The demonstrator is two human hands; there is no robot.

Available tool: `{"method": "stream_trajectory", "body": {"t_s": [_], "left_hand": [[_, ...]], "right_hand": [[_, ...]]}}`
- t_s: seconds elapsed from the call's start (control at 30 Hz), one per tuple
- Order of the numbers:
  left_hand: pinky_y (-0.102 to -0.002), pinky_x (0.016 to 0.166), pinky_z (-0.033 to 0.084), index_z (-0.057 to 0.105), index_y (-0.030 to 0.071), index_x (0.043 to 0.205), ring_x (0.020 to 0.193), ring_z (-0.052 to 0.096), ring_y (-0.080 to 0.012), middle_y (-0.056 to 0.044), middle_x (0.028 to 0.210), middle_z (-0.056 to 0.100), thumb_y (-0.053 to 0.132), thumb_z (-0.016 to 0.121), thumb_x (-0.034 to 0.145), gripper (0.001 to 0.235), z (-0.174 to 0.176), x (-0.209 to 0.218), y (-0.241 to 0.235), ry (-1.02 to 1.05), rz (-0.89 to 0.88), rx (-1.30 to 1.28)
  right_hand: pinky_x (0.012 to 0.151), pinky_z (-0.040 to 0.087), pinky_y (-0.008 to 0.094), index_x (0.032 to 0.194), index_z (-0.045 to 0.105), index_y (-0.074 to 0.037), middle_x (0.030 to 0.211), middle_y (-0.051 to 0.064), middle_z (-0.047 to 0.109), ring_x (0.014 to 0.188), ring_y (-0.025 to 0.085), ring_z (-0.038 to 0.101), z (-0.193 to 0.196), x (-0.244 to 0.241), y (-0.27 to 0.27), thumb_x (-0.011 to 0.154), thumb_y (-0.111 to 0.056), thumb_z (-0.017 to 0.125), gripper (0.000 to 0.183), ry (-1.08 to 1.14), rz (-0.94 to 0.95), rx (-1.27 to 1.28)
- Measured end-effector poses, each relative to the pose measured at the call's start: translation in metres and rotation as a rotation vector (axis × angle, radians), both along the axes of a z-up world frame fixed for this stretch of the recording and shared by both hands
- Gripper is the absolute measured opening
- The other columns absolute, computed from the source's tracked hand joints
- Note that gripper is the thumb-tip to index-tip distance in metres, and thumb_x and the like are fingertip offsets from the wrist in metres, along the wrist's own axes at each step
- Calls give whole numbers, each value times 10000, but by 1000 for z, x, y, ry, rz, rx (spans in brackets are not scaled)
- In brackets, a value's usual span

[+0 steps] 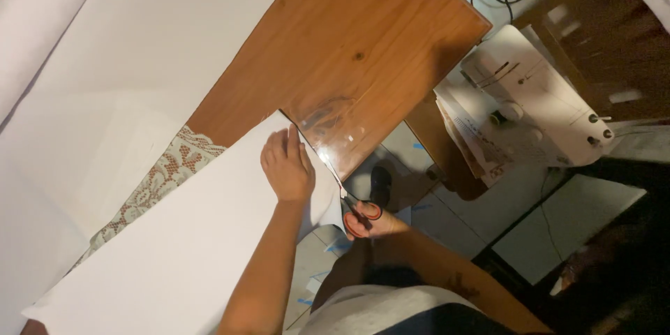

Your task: Cutting and folding white fabric from a large roll using scissors on a workspace table.

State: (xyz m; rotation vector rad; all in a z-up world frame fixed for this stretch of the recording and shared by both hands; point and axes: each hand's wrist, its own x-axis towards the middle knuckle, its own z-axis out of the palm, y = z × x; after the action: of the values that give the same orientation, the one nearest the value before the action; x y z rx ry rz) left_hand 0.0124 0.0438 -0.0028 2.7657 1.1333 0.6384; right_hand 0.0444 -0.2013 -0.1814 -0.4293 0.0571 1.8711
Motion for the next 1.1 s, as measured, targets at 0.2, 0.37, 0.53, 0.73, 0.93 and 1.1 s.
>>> {"method": "stream_trajectory", "body": {"t_s": [0.2, 0.37, 0.53, 0.73, 0.93, 1.1], "left_hand": [[-563, 1274, 65, 215, 149, 1648, 1582, 130, -363, -174, 1711, 165, 381, 312, 1086, 616, 5, 2, 7, 221, 25, -263], [-579, 1267, 76, 163, 98, 1652, 1576, 143, -379, -185, 1710, 161, 378, 306, 1090, 644, 4, 2, 7, 225, 12, -248], [-563, 1272, 28, 154, 92, 1653, 1583, 115, -365, -173, 1721, 128, 373, 292, 1084, 649, 6, -1, -9, 242, -13, -279], [-561, 1275, 2, 125, 84, 1655, 1589, 77, -360, -178, 1723, 93, 364, 291, 1087, 654, 11, 0, -19, 301, -28, -323], [-542, 1279, -12, 111, 72, 1652, 1591, 70, -338, -165, 1725, 92, 387, 275, 1086, 668, 16, 0, -26, 322, -30, -364], [-555, 1272, 3, 110, 49, 1648, 1587, 74, -358, -178, 1723, 90, 384, 291, 1085, 680, 12, -4, -39, 296, -74, -329]], "right_hand": [[857, 531, 547, 891, 621, -48, 686, 154, 573, 575, 308, 617, 48, 19, 36, 886, -745, 571, 699, 24, -24, 153], [893, 519, 569, 939, 633, -8, 709, 180, 600, 602, 330, 636, 34, 15, 39, 853, -781, 568, 780, 54, -51, 171], [845, 560, 484, 809, 560, -58, 559, 87, 497, 484, 246, 545, 5, 4, 3, 1010, -629, 499, 609, -51, -23, 115], [900, 547, 496, 794, 608, 12, 654, 209, 608, 681, 306, 644, 74, 26, 46, 811, -874, 495, 893, -80, -20, 279], [855, 551, 446, 802, 526, -94, 530, 63, 461, 513, 229, 523, 28, 7, 9, 986, -713, 463, 649, -82, -70, 124], [885, 541, 494, 792, 552, -56, 599, 163, 540, 663, 319, 607, 59, 18, 28, 901, -806, 444, 765, -110, -50, 215]]}}
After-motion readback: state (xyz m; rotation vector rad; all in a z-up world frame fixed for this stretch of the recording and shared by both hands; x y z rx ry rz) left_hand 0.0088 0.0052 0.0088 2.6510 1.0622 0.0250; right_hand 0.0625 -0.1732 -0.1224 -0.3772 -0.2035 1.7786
